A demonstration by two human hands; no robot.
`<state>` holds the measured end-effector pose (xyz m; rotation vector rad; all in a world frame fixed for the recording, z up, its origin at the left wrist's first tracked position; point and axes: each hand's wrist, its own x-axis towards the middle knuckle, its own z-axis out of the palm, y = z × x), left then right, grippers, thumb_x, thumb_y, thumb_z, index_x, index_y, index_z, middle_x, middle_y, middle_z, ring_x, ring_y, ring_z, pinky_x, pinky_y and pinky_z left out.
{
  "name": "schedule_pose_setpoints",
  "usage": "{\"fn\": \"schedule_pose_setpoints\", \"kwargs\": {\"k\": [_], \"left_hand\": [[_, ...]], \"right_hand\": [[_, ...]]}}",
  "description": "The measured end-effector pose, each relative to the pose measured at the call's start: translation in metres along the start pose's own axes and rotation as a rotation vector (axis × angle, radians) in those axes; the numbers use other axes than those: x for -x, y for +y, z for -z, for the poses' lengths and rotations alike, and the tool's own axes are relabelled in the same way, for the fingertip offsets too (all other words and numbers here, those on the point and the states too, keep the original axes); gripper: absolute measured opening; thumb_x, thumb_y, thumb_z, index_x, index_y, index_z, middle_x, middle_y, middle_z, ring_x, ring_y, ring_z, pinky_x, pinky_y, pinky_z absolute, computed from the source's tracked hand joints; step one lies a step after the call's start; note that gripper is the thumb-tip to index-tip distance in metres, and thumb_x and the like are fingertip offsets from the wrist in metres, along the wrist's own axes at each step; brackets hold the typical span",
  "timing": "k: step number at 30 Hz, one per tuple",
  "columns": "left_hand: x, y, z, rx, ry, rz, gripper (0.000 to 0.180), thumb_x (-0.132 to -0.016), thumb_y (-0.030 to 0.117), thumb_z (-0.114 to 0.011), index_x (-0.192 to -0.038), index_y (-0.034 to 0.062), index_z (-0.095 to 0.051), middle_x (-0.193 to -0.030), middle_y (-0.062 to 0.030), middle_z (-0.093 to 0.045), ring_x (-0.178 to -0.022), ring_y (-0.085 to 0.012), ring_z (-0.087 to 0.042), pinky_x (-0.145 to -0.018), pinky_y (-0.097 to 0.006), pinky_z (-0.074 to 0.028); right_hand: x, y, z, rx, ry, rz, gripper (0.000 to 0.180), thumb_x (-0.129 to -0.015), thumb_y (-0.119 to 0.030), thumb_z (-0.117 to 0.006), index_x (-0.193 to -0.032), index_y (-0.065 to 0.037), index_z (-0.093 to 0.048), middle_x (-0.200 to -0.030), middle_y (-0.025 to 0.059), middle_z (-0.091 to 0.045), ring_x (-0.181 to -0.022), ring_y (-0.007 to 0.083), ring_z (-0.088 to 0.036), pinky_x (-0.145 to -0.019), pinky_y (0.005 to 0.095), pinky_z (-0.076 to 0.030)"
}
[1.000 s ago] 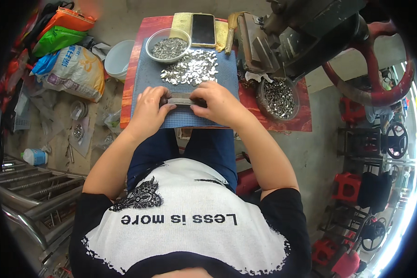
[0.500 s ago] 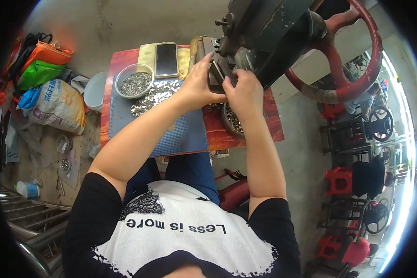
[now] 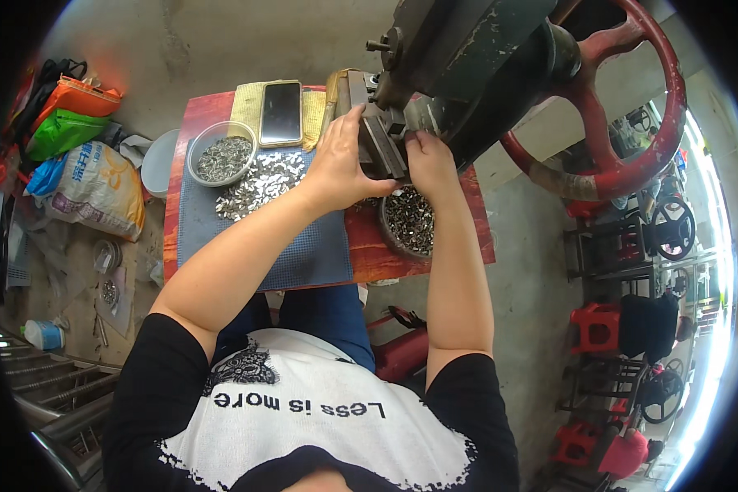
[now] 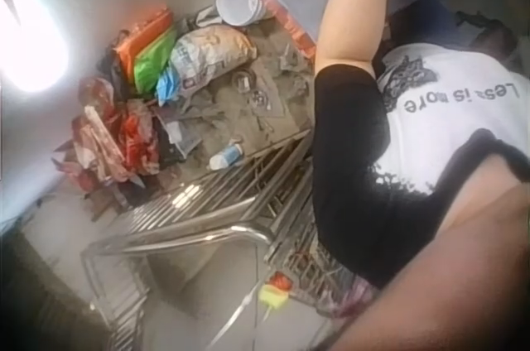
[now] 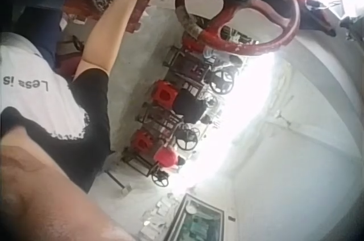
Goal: Assembling small metal components using a manual hand press machine at a workbench.
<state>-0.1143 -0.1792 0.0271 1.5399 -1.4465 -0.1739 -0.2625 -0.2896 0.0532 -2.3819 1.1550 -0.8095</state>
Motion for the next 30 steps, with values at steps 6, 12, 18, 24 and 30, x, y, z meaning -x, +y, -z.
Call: {"fn": "schedule_pose_setpoints", "kwargs": {"k": [6,12,18,24,30], "left_hand": [[-0.001,0.003,0.003,0.006,-0.021,0.012,0.124,-0.056,0.043,-0.090,-0.149,-0.0036,-0.022,-0.138,-0.0226,-0.042,-0.134,-0.0371,-0.037,-0.113,-0.045,-0.030],[0.001,0.016,0.002,0.005,0.024,0.058,0.132,-0.054,0.044,-0.093,-0.151,-0.0004,-0.015,-0.136,-0.0217,-0.043,-0.132,-0.0372,-0.039,-0.112,-0.045,-0.029],[-0.001,0.004,-0.002,-0.032,0.081,-0.002,0.135,-0.055,0.047,-0.092,-0.152,-0.0007,-0.011,-0.141,-0.0222,-0.040,-0.138,-0.0379,-0.033,-0.119,-0.053,-0.012],[-0.036,-0.026,0.003,0.000,-0.110,0.073,0.144,-0.054,0.057,-0.089,-0.155,-0.0018,-0.005,-0.152,-0.0225,-0.033,-0.147,-0.0347,-0.024,-0.121,-0.055,-0.007],[-0.073,-0.041,-0.001,0.001,-0.188,0.060,0.149,-0.050,0.057,-0.090,-0.155,-0.0028,-0.003,-0.151,-0.0233,-0.039,-0.145,-0.0347,-0.032,-0.122,-0.049,-0.010]], "right_hand": [[-0.003,0.003,0.000,0.015,-0.091,-0.118,0.047,-0.097,-0.039,-0.048,-0.096,0.003,-0.066,-0.103,0.0309,-0.063,-0.101,0.0502,-0.058,-0.087,0.0503,-0.047],[0.026,0.093,0.058,-0.883,0.963,-0.257,0.024,-0.091,-0.025,-0.072,-0.100,-0.004,-0.065,-0.079,0.0029,-0.063,-0.081,0.0167,-0.065,-0.070,0.0321,-0.053],[0.007,0.083,0.128,-0.847,1.083,-0.023,0.024,-0.077,0.002,-0.076,-0.094,0.001,-0.059,-0.090,0.0079,-0.063,-0.082,0.0202,-0.065,-0.079,0.0333,-0.055],[0.009,0.060,0.197,-0.653,0.863,-0.250,0.020,-0.073,0.005,-0.074,-0.087,0.001,-0.061,-0.085,0.0092,-0.065,-0.065,0.0214,-0.065,-0.062,0.0348,-0.056],[-0.002,0.039,0.251,-0.473,0.770,-0.187,0.014,-0.082,-0.006,-0.074,-0.090,-0.001,-0.063,-0.073,0.0088,-0.064,-0.063,0.0210,-0.064,-0.059,0.0336,-0.052]]}}
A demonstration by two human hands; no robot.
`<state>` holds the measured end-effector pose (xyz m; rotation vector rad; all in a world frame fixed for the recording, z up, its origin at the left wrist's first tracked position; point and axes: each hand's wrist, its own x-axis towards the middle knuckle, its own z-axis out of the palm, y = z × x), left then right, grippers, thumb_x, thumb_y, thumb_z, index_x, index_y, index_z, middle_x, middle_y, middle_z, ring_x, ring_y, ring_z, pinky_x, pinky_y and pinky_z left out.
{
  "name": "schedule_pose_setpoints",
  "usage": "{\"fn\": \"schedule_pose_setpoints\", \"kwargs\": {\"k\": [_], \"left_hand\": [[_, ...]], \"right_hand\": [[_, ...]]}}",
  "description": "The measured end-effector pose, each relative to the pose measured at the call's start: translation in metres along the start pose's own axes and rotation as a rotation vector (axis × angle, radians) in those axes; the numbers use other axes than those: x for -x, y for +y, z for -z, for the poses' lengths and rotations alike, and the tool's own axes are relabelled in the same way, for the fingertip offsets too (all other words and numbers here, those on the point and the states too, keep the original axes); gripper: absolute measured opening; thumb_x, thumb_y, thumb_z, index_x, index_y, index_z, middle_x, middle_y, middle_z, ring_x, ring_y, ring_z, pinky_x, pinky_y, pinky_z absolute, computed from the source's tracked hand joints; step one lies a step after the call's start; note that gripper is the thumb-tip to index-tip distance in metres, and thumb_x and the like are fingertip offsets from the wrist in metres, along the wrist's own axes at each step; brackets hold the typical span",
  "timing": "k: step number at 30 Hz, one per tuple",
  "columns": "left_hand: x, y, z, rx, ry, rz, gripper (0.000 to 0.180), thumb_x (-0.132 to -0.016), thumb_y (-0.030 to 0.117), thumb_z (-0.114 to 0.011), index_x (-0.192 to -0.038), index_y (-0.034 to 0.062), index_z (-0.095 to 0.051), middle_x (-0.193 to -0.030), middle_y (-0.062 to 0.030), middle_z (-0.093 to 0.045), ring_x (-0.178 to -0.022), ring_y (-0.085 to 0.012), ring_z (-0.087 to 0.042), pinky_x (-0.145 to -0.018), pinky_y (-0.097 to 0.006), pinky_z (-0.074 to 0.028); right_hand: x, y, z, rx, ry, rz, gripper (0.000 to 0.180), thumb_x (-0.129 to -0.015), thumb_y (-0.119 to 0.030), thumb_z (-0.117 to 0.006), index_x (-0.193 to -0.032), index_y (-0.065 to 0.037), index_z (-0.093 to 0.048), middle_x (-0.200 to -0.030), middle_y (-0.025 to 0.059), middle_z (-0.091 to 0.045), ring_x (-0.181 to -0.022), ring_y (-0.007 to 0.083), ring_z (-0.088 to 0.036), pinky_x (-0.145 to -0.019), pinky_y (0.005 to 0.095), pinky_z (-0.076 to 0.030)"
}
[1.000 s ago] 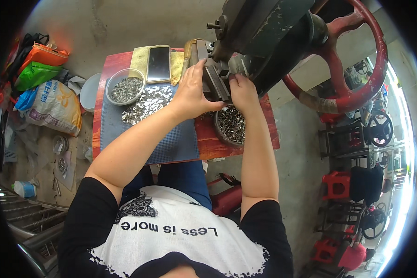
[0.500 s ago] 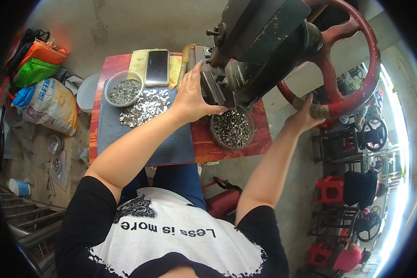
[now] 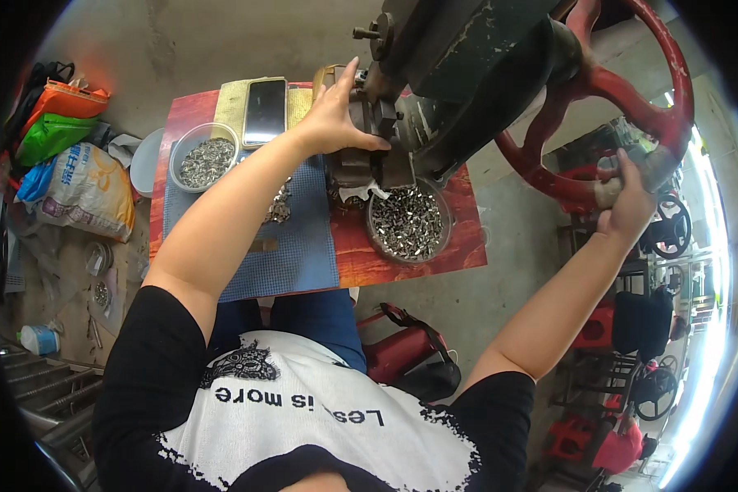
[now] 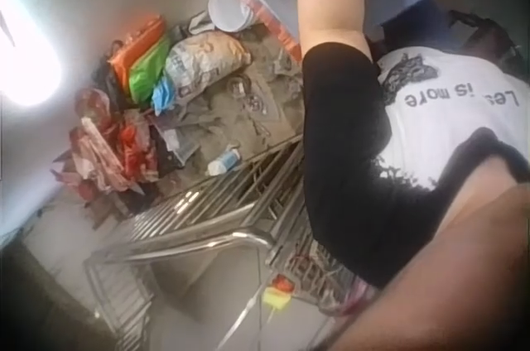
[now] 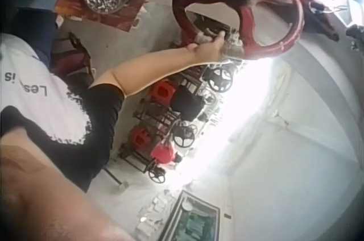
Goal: Assembling small metal components using a manual hand press machine at a workbench.
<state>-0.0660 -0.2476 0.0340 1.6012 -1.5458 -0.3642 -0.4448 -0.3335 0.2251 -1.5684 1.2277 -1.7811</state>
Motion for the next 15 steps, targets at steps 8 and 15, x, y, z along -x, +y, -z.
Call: {"fn": "schedule_pose_setpoints", "kwargs": {"k": [8,15], "left_hand": [[-0.006,0.000,-0.010,0.025,0.014,-0.028,0.148,-0.050,0.058,-0.089,-0.154,-0.0055,-0.005,-0.149,-0.0240,-0.041,-0.145,-0.0336,-0.032,-0.123,-0.048,-0.008],[0.030,0.014,-0.007,0.013,0.092,-0.032,0.147,-0.049,0.056,-0.091,-0.152,-0.0093,-0.008,-0.142,-0.0297,-0.041,-0.138,-0.0405,-0.035,-0.120,-0.050,-0.013]], "right_hand": [[0.041,0.136,-0.042,0.159,0.431,0.716,0.013,-0.080,0.004,-0.071,-0.082,0.000,-0.058,-0.067,0.0081,-0.059,-0.055,0.0197,-0.060,-0.051,0.0346,-0.052],[0.044,0.103,-0.040,-0.428,0.185,0.062,0.017,-0.077,0.007,-0.067,-0.083,-0.001,-0.053,-0.070,0.0100,-0.062,-0.056,0.0222,-0.064,-0.055,0.0364,-0.056]]}}
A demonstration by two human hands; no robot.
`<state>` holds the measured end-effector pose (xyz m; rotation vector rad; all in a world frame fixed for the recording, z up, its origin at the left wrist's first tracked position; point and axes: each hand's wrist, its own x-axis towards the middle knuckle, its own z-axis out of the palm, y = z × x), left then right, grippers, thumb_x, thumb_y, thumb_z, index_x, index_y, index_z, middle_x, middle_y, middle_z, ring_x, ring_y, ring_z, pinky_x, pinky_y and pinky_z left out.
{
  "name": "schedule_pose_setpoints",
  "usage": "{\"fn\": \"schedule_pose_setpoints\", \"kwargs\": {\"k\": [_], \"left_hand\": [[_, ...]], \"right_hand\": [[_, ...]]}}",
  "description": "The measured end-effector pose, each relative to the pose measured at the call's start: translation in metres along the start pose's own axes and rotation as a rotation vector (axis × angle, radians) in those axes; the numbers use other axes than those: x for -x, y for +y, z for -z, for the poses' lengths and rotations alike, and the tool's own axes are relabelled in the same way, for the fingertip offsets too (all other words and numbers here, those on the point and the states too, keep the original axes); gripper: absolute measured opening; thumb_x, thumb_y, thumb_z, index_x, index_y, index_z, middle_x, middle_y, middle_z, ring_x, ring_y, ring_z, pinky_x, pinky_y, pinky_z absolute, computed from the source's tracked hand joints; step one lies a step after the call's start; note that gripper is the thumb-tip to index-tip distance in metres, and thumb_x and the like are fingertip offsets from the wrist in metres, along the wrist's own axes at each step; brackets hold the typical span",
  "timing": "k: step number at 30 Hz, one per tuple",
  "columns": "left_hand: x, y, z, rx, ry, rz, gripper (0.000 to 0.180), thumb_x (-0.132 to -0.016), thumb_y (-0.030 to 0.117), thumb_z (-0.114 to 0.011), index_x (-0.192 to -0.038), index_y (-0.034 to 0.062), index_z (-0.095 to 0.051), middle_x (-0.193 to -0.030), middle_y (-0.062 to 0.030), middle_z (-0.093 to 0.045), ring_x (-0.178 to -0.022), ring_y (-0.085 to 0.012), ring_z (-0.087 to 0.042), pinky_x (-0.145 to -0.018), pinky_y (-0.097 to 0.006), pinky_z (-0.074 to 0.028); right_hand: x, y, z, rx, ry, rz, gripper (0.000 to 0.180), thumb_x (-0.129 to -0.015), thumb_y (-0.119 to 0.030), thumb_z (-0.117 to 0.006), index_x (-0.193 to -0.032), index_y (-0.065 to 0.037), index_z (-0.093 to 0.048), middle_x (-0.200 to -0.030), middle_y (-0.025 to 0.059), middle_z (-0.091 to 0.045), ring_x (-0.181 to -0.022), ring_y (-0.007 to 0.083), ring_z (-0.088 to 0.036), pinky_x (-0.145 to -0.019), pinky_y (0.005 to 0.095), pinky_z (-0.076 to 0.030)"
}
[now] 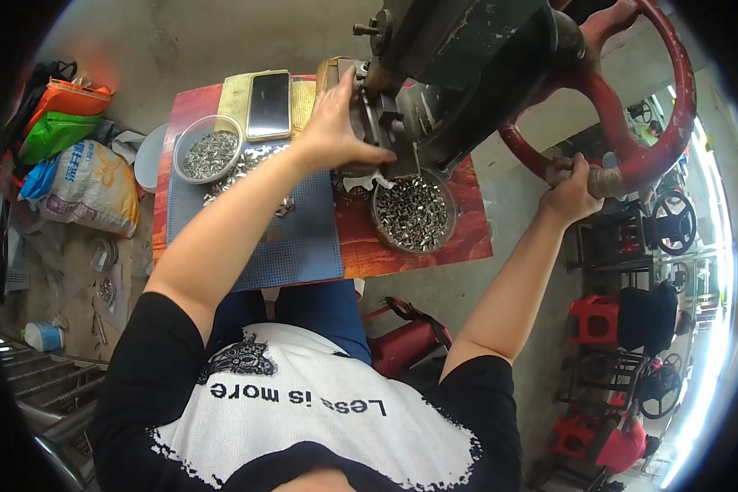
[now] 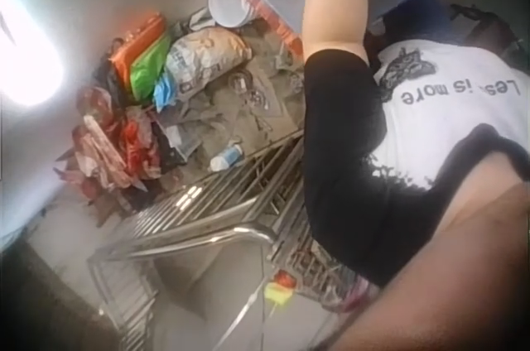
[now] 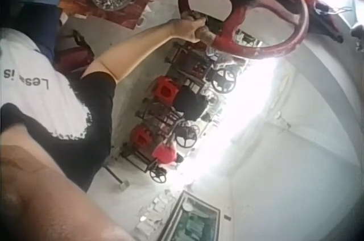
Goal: Assembling small metal components using a manual hand press machine at a workbench.
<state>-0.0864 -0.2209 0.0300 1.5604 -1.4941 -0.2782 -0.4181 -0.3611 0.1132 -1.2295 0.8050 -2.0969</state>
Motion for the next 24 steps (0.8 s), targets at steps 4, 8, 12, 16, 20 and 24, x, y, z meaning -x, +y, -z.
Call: {"fn": "schedule_pose_setpoints", "kwargs": {"k": [4,8,12,16,20,24], "left_hand": [[0.037,0.019,-0.007,-0.007,0.081,-0.012,0.144,-0.051,0.054,-0.090,-0.152,-0.0075,-0.009,-0.140,-0.0265,-0.040,-0.137,-0.0381,-0.034,-0.120,-0.051,-0.014],[0.040,0.024,-0.007,-0.034,0.094,0.019,0.144,-0.052,0.054,-0.090,-0.153,-0.0063,-0.006,-0.140,-0.0252,-0.039,-0.138,-0.0381,-0.033,-0.120,-0.051,-0.012],[0.043,0.025,-0.007,-0.039,0.100,0.013,0.143,-0.053,0.052,-0.090,-0.153,-0.0058,-0.007,-0.140,-0.0249,-0.039,-0.139,-0.0382,-0.031,-0.120,-0.052,-0.011],[0.036,0.029,-0.003,0.015,0.086,-0.014,0.140,-0.053,0.049,-0.091,-0.153,-0.0051,-0.009,-0.141,-0.0253,-0.039,-0.139,-0.0383,-0.030,-0.120,-0.053,-0.011],[0.043,0.050,-0.001,-0.014,0.181,-0.282,0.133,-0.054,0.043,-0.090,-0.153,-0.0041,-0.014,-0.144,-0.0228,-0.039,-0.142,-0.0377,-0.030,-0.120,-0.054,-0.010],[0.067,0.073,-0.023,-0.005,0.023,-0.431,0.131,-0.052,0.041,-0.091,-0.152,-0.0037,-0.018,-0.140,-0.0200,-0.045,-0.142,-0.0377,-0.030,-0.118,-0.065,-0.006]], "right_hand": [[0.007,-0.005,-0.007,0.019,0.048,0.008,0.017,-0.077,0.007,-0.067,-0.083,-0.001,-0.053,-0.070,0.0098,-0.062,-0.056,0.0229,-0.064,-0.055,0.0368,-0.056],[0.027,-0.003,-0.018,0.062,0.091,0.038,0.014,-0.079,0.005,-0.066,-0.084,0.000,-0.054,-0.074,0.0113,-0.065,-0.063,0.0236,-0.067,-0.061,0.0371,-0.058],[0.038,0.011,-0.013,0.069,0.039,0.036,0.014,-0.084,-0.001,-0.069,-0.089,0.003,-0.057,-0.088,0.0142,-0.069,-0.074,0.0244,-0.069,-0.074,0.0376,-0.058],[0.054,0.018,0.011,0.154,-0.141,-0.347,0.039,-0.088,-0.016,-0.074,-0.118,0.003,-0.060,-0.112,0.0095,-0.065,-0.094,0.0190,-0.065,-0.081,0.0330,-0.054],[0.135,-0.028,-0.013,0.239,-0.433,-0.609,0.036,-0.097,-0.026,-0.064,-0.119,0.002,-0.064,-0.105,0.0062,-0.067,-0.088,0.0147,-0.063,-0.081,0.0277,-0.050],[0.169,-0.035,-0.013,0.230,-0.712,-0.738,0.032,-0.100,-0.025,-0.061,-0.111,0.004,-0.067,-0.097,0.0022,-0.070,-0.088,0.0093,-0.061,-0.082,0.0259,-0.047]]}}
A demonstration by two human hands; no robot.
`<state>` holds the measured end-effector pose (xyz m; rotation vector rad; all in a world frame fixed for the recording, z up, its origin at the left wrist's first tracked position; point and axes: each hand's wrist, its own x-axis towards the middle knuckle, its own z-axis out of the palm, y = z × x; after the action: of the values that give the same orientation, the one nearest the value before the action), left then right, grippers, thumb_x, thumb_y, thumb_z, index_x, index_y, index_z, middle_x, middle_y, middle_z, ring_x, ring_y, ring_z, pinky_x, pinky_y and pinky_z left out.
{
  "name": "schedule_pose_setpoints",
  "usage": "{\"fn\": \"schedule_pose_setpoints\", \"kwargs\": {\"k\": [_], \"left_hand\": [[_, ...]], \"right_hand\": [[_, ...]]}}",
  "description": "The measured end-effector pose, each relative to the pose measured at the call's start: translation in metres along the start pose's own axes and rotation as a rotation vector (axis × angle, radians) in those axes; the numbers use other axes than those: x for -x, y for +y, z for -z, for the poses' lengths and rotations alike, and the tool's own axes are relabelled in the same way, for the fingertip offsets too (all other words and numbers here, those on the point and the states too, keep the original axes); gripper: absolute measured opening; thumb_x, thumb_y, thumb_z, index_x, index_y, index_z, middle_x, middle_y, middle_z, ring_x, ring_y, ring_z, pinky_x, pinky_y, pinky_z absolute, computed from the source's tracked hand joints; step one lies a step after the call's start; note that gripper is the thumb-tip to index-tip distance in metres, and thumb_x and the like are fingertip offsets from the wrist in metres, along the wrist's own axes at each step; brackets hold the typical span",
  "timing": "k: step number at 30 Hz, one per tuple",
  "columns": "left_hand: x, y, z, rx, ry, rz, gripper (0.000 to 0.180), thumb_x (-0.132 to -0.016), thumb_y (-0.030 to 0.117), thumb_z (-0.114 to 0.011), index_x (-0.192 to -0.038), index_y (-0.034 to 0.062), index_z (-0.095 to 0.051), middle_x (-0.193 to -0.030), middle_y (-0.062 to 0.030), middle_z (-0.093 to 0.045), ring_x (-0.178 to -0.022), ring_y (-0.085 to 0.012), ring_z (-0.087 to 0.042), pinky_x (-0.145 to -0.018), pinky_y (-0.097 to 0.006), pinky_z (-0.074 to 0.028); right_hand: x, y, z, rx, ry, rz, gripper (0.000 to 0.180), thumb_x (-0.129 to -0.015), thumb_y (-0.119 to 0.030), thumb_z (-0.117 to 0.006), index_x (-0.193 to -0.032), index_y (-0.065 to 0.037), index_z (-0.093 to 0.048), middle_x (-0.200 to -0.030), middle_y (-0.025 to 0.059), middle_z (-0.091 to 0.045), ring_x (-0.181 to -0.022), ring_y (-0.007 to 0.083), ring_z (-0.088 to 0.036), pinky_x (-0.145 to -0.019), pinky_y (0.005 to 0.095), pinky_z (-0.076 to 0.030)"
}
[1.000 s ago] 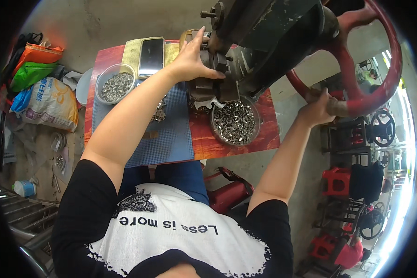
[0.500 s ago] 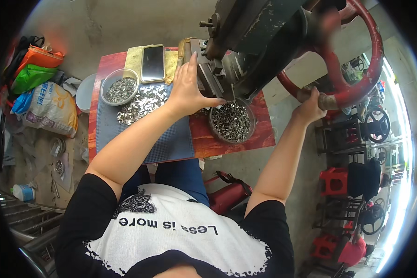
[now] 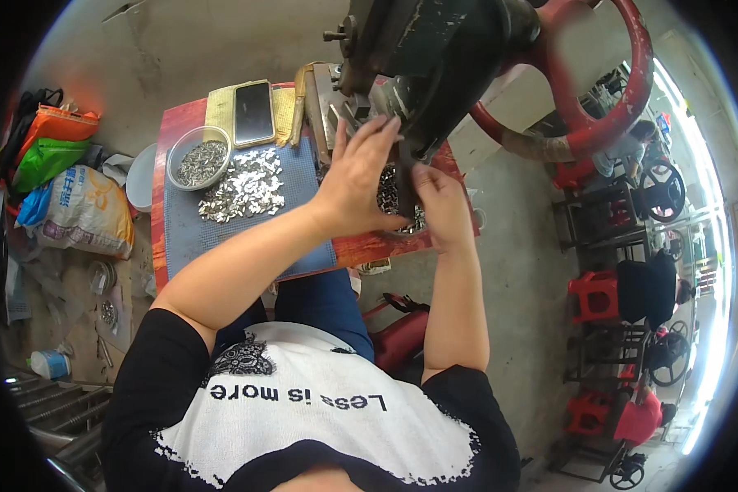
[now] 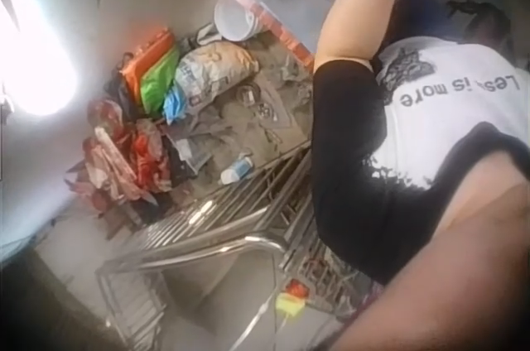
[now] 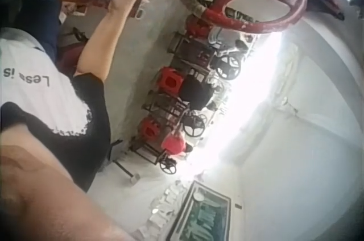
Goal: Assembling small metal components using a manual hand press machine at a workbench.
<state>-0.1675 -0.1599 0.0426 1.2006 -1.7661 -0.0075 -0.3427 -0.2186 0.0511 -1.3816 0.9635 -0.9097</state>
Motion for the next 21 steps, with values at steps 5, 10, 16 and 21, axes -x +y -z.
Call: {"fn": "schedule_pose_setpoints", "kwargs": {"k": [5,10,16,21], "left_hand": [[0.011,0.010,0.008,-0.114,-0.008,0.050,0.125,-0.051,0.036,-0.092,-0.149,-0.0036,-0.026,-0.139,-0.0168,-0.048,-0.144,-0.0352,-0.031,-0.116,-0.067,-0.006],[0.036,0.009,0.050,-0.306,0.009,0.273,0.118,-0.056,0.040,-0.091,-0.147,-0.0054,-0.030,-0.145,-0.0188,-0.045,-0.146,-0.0306,-0.029,-0.119,-0.061,-0.006],[0.045,-0.012,0.072,-0.557,-0.703,0.604,0.105,-0.063,0.054,-0.085,-0.139,-0.0061,-0.046,-0.144,-0.0184,-0.047,-0.147,-0.0299,-0.027,-0.118,-0.064,-0.010],[0.077,-0.025,0.075,-0.546,-0.539,0.443,0.089,-0.071,0.056,-0.079,-0.134,-0.0015,-0.054,-0.148,-0.0190,-0.044,-0.147,-0.0322,-0.027,-0.119,-0.061,-0.011]], "right_hand": [[-0.001,0.006,0.000,0.428,0.103,0.027,0.030,-0.095,-0.024,-0.066,-0.108,0.002,-0.068,-0.097,0.0098,-0.072,-0.089,0.0168,-0.066,-0.080,0.0300,-0.050],[-0.007,0.020,-0.008,0.850,0.236,0.391,0.031,-0.090,-0.027,-0.068,-0.106,0.000,-0.068,-0.093,0.0196,-0.070,-0.085,0.0354,-0.067,-0.078,0.0403,-0.052],[-0.037,0.035,0.014,0.488,0.157,0.103,0.031,-0.097,-0.028,-0.062,-0.108,0.000,-0.068,-0.080,0.0103,-0.069,-0.069,0.0248,-0.064,-0.073,0.0361,-0.051],[-0.009,-0.004,-0.023,-0.189,-0.098,-0.165,0.030,-0.101,-0.028,-0.058,-0.104,0.000,-0.067,-0.086,0.0032,-0.068,-0.069,0.0097,-0.058,-0.066,0.0253,-0.048]]}}
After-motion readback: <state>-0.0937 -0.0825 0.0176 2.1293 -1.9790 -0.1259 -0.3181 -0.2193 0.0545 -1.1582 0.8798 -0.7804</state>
